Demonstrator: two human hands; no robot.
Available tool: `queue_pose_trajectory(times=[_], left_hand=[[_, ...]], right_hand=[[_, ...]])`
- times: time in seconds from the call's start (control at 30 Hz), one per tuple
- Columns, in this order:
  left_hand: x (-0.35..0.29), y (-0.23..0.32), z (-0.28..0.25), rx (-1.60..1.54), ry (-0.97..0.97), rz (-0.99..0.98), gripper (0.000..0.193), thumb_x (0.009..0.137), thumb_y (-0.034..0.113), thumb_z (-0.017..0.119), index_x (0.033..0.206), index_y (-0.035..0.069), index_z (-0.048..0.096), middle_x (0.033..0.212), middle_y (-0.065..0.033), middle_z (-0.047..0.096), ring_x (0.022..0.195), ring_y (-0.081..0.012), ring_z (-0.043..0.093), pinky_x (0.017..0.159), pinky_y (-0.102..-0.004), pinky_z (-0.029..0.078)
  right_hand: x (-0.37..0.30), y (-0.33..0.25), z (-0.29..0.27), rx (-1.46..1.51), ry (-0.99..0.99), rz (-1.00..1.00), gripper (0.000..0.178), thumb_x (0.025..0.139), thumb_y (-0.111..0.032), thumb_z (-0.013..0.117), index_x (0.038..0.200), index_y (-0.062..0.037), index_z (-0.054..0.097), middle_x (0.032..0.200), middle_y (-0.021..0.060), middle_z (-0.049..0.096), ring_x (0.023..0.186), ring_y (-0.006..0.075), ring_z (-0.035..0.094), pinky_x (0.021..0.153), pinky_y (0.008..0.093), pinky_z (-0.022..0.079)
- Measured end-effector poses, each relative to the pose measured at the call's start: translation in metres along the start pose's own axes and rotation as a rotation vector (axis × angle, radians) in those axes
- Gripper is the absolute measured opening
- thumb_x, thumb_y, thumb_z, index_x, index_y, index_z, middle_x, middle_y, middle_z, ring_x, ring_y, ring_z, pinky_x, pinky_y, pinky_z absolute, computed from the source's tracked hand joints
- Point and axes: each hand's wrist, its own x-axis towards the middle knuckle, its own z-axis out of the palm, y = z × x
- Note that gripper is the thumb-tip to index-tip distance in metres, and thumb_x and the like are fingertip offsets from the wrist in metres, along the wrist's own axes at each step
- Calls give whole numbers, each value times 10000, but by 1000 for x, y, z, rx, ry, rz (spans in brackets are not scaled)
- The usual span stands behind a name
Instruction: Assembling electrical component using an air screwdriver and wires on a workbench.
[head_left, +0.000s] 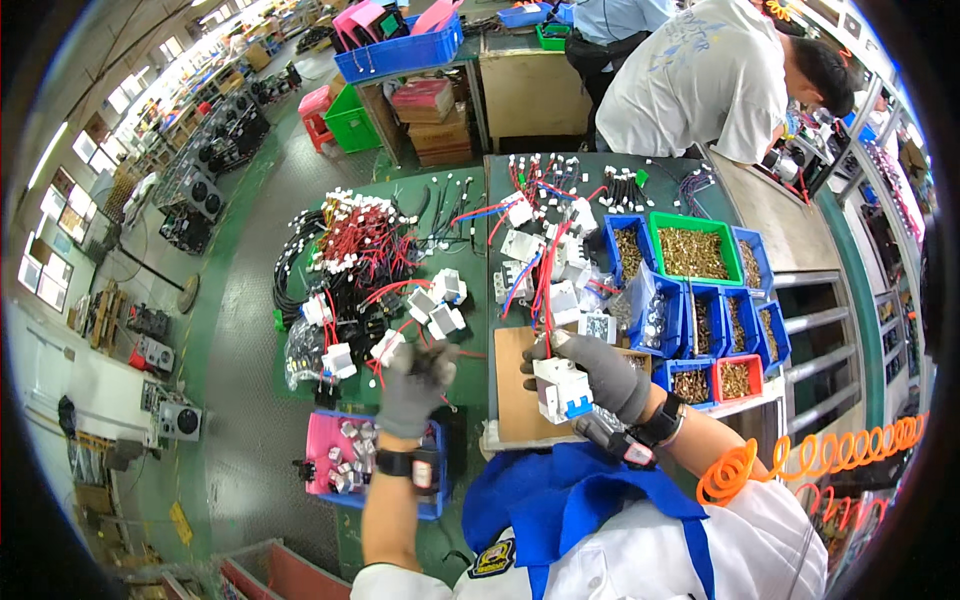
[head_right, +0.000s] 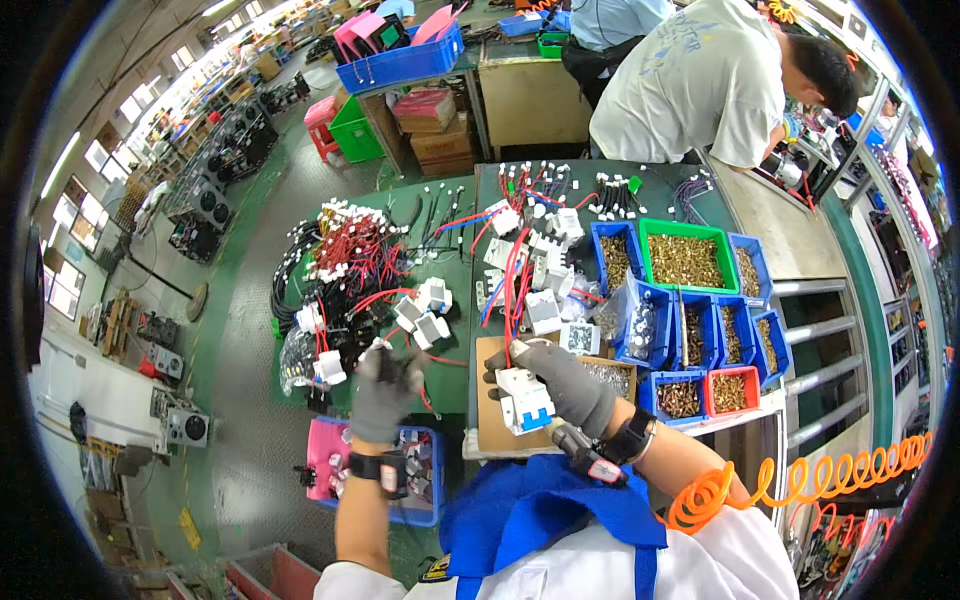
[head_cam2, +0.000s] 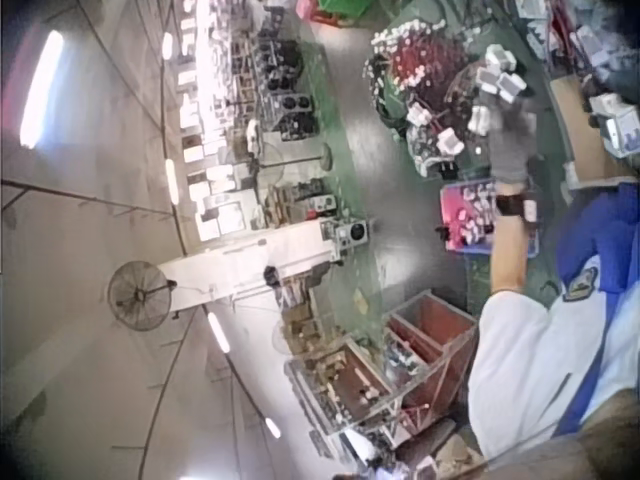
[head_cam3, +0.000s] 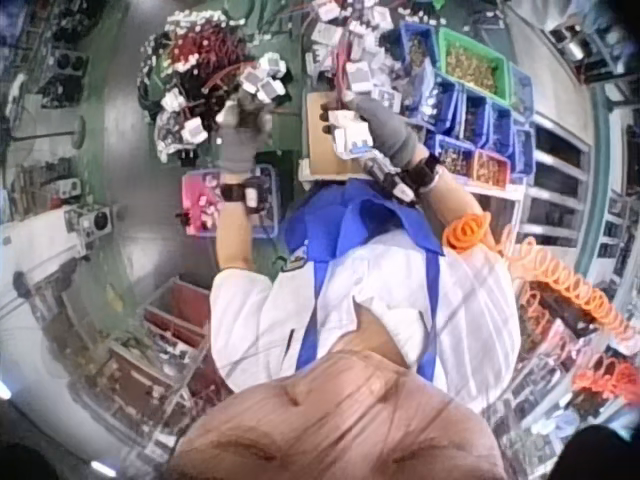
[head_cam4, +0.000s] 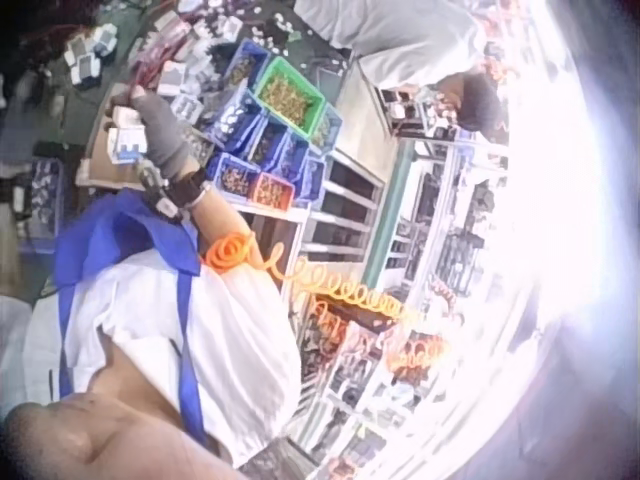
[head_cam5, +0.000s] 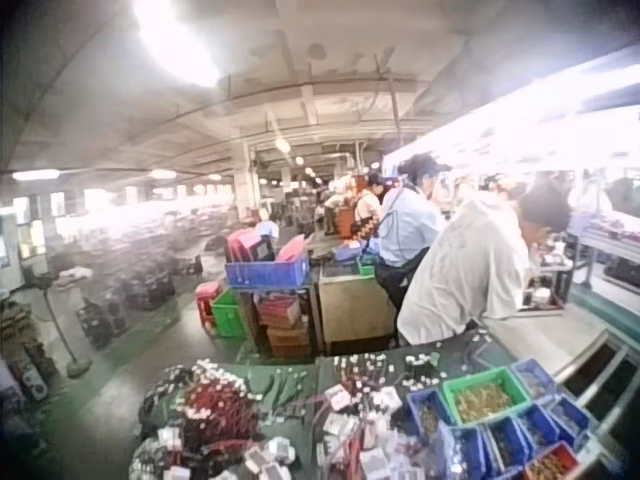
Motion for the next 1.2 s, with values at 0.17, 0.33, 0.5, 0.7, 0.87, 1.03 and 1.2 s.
queue_pose_trajectory(times=[0.17,0.33,0.5,0.7,0.87,1.03,1.2], left_hand=[[-18,-50,69,-90,103,-30,402,888,385,607,1043,16,574,900,-63,608,700,-129,590,591,-208,522],[-22,-68,80,-205,165,38,295,924,259,574,1077,7,558,956,-86,613,788,-167,623,640,-240,554],[-51,-76,66,-305,-67,161,417,885,185,608,1235,3,474,1077,-137,611,1049,-248,600,866,-355,525],[-67,-81,57,176,-273,-11,645,717,172,750,1267,6,456,1102,-107,607,920,-148,590,811,-285,473],[-60,-87,46,-61,-241,-110,476,748,159,715,1153,22,504,1075,-89,600,902,-163,600,802,-297,498],[-54,-108,31,-68,-159,-126,426,791,183,687,1147,25,515,986,-65,611,844,-157,598,754,-301,515],[-48,-129,18,38,-78,-128,441,806,228,670,1164,17,523,966,-61,611,850,-154,590,714,-284,504]], right_hand=[[-4,6,-6,-259,45,0,355,928,-298,522,1085,12,597,988,103,642,861,190,641,754,328,531],[0,24,-21,-490,73,-102,249,905,-194,532,1014,8,629,880,46,637,776,122,600,703,277,504],[5,26,-31,-476,245,-161,170,826,-89,614,977,-11,624,847,16,620,721,82,580,622,224,479],[1,31,-18,-418,293,-124,151,840,-166,653,873,-26,607,760,3,591,675,79,555,561,238,495],[5,31,-21,-534,257,-21,237,877,-270,642,883,-35,610,766,-1,587,689,84,566,570,240,507],[11,26,-34,-637,213,-227,309,936,-335,536,905,-34,599,807,4,604,708,64,552,602,222,462],[18,26,-53,-458,120,-189,324,976,-321,444,933,-33,586,855,52,616,729,107,578,658,272,501]])
